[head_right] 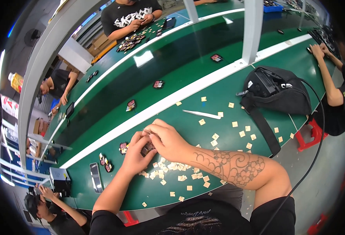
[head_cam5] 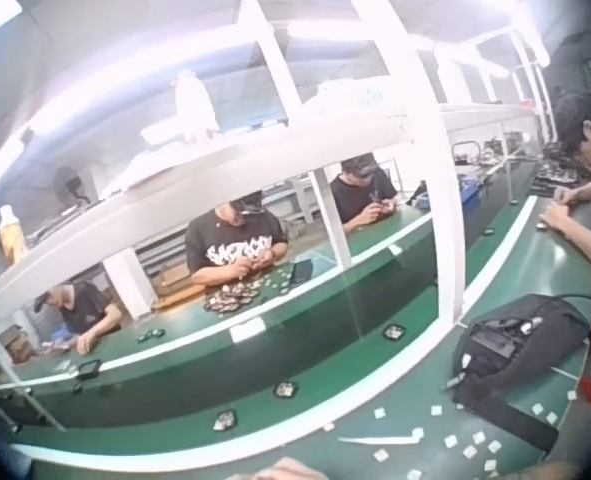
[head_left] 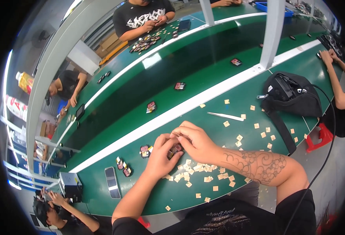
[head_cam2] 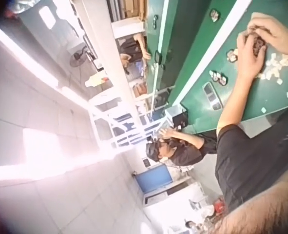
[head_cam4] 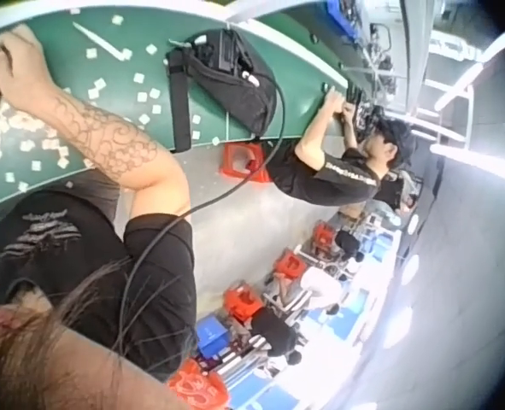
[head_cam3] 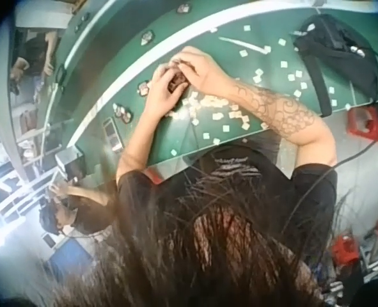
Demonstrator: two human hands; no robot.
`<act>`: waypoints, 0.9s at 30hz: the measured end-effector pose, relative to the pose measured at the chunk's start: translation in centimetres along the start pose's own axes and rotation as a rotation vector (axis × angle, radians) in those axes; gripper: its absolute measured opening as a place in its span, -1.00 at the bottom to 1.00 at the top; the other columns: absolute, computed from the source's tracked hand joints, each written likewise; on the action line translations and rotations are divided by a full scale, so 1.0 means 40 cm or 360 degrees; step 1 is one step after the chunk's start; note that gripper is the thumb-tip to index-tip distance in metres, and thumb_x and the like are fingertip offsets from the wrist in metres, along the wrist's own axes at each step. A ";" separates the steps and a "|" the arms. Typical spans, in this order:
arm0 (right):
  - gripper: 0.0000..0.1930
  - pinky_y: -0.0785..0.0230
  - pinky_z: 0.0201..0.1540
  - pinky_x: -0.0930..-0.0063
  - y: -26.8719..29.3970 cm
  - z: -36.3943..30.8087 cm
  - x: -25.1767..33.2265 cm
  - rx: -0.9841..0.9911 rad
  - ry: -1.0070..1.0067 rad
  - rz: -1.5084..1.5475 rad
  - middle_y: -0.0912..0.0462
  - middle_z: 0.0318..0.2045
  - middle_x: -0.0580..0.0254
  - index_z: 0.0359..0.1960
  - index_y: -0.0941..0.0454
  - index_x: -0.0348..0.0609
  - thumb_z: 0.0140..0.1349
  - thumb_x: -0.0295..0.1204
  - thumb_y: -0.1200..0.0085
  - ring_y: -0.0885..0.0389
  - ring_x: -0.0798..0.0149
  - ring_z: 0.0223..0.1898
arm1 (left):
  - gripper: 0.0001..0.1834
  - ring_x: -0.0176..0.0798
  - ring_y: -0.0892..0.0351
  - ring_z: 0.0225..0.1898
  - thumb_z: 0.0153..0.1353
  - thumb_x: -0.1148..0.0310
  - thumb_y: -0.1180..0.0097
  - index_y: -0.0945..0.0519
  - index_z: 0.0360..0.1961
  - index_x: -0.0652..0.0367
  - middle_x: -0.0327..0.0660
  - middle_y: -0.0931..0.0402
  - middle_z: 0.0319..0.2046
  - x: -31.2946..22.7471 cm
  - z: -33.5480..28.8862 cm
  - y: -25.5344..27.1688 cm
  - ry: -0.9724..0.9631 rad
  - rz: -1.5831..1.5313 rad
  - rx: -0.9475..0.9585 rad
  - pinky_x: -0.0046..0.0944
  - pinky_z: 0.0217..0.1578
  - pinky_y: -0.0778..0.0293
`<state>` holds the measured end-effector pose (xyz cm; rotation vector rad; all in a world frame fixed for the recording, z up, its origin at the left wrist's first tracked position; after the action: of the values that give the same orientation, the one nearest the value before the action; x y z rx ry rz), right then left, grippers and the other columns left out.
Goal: Assemble small electronic components by attaching small yellow tabs to electronic parts.
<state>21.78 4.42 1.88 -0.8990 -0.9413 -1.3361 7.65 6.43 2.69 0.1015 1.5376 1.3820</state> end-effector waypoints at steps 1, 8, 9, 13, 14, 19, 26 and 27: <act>-0.79 -0.50 -0.13 0.39 0.000 -0.002 0.009 0.0003 0.0085 -0.0044 -0.57 -0.14 0.13 0.05 -0.65 -0.29 0.51 -0.64 0.01 -0.62 0.28 -0.22 | -0.52 0.14 -0.52 0.17 0.17 0.46 -0.47 -0.65 0.14 0.17 0.01 -0.49 0.15 -0.022 -0.012 0.002 -0.0052 0.0196 -0.0064 0.00 0.18 -0.52; -0.76 -0.49 -0.07 0.34 -0.006 -0.006 0.041 0.0180 0.0069 -0.0388 -0.57 -0.17 0.13 0.12 -0.67 -0.23 0.52 -0.61 -0.03 -0.60 0.19 -0.17 | -0.29 0.18 -0.55 0.14 0.19 0.25 -0.51 -0.47 0.29 0.24 0.04 -0.47 0.08 -0.037 -0.060 0.033 0.0150 0.0351 -0.0028 0.05 0.13 -0.56; -0.75 -0.49 -0.07 0.34 -0.009 -0.006 0.045 0.0208 0.0068 -0.0467 -0.57 -0.17 0.13 0.12 -0.68 -0.22 0.52 -0.61 -0.03 -0.60 0.18 -0.17 | -0.25 0.19 -0.56 0.13 0.18 0.21 -0.52 -0.44 0.31 0.26 0.04 -0.47 0.06 -0.035 -0.066 0.030 0.0164 0.0363 0.0050 0.06 0.12 -0.56; -0.75 -0.45 -0.19 0.35 -0.024 0.000 0.058 0.0316 0.0118 -0.0562 -0.55 -0.22 0.15 0.06 -0.72 -0.23 0.45 -0.64 -0.08 -0.58 0.21 -0.25 | -0.34 0.18 -0.61 0.04 0.16 0.15 -0.53 -0.47 0.15 0.24 0.01 -0.49 0.03 -0.019 -0.091 0.034 0.0337 0.0454 0.0201 0.06 0.03 -0.59; -0.75 -0.45 -0.19 0.35 -0.028 -0.001 0.058 0.0355 0.0110 -0.0565 -0.55 -0.22 0.15 0.06 -0.72 -0.23 0.45 -0.64 -0.08 -0.58 0.21 -0.25 | -0.34 0.16 -0.64 -0.04 0.15 0.12 -0.54 -0.46 0.10 0.23 -0.03 -0.52 -0.05 -0.025 -0.093 0.039 0.0217 0.0451 0.0158 0.06 -0.05 -0.61; -0.81 -0.40 -0.36 0.41 -0.020 0.007 0.046 0.0378 0.0013 -0.0634 -0.51 -0.28 0.20 -0.01 -0.73 -0.23 0.43 -0.61 -0.14 -0.53 0.31 -0.40 | -0.36 0.12 -0.72 -0.06 0.16 0.15 -0.54 -0.41 0.08 0.18 -0.01 -0.62 -0.06 -0.030 -0.095 0.044 0.0390 0.0102 0.0238 0.10 -0.19 -0.64; -0.83 -0.48 -0.40 0.45 -0.020 0.015 0.059 0.0432 0.0067 -0.0705 -0.58 -0.24 0.15 -0.05 -0.69 -0.28 0.37 -0.67 -0.18 -0.64 0.29 -0.38 | -0.35 0.08 -0.56 0.06 0.10 0.33 -0.56 -0.47 0.16 0.15 -0.09 -0.50 0.00 -0.011 -0.091 0.050 0.0158 0.0136 -0.0127 0.01 -0.01 -0.57; -0.83 -0.48 -0.40 0.45 -0.021 0.015 0.062 0.0451 0.0061 -0.0711 -0.58 -0.24 0.15 -0.05 -0.69 -0.28 0.37 -0.67 -0.18 -0.64 0.29 -0.38 | -0.35 0.08 -0.56 0.06 0.10 0.33 -0.56 -0.47 0.16 0.15 -0.09 -0.50 0.00 -0.007 -0.089 0.043 0.0169 0.0122 -0.0139 0.01 -0.01 -0.57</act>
<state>20.94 4.01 4.41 -0.4569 -1.3151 -1.5347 4.38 4.37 3.55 0.0339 1.5722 1.5345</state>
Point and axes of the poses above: each hand's wrist, its own z-axis towards the middle knuckle, its own y-axis out of the back of the hand, x = y × z, the point moved 8 cm from there along z, towards the middle knuckle
